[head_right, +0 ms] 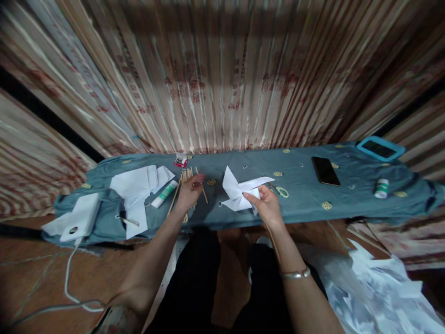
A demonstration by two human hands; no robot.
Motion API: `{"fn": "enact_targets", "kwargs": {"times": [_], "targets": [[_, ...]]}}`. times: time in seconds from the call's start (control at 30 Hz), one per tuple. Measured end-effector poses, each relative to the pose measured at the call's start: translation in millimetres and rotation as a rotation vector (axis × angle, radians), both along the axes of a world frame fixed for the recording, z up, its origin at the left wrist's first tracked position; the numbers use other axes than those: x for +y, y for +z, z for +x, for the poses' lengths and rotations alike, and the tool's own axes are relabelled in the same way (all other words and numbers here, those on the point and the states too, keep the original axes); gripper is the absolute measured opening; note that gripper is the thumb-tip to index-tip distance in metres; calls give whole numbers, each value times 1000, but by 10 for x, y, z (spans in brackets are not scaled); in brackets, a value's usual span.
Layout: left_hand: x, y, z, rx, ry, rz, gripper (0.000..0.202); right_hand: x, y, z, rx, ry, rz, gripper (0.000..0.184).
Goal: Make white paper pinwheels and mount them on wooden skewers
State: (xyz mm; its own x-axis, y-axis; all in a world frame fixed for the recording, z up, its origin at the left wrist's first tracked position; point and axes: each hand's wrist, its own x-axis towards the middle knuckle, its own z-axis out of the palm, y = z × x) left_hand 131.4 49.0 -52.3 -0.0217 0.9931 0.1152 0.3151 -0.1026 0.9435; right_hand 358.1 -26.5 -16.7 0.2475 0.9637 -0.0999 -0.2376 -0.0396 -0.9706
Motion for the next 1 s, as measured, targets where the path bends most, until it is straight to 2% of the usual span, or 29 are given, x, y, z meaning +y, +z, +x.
{"fn": "enact_targets", "kwargs": {"times": [0.07,0.13,0.23,0.37,0.6,0.8,0.9,1.0], "targets": [[241,-52,-58,289,96,44,48,-7,-5,14,-10,-9,4,39],[431,-99,-69,500,117,63,50,-13,-6,26,-12,-17,10,39],[603,-153,-50,545,72,87,54,-12,-6,48,2,-17,5,40],[705,-197,-48,582,44,125,55,5,3,61,40,-12,-5,43],[767,-179,-79,423,106,36,59,8,49,22,94,-16,-23,44],[696,-133,-73,123,111,-89,31,-31,139,-27,104,-14,11,43],[570,-46,29,-95,70,-148,21,-110,220,-92,100,71,3,44],[348,128,203,-299,-17,-224,18,-208,306,-183,108,185,13,42]]}}
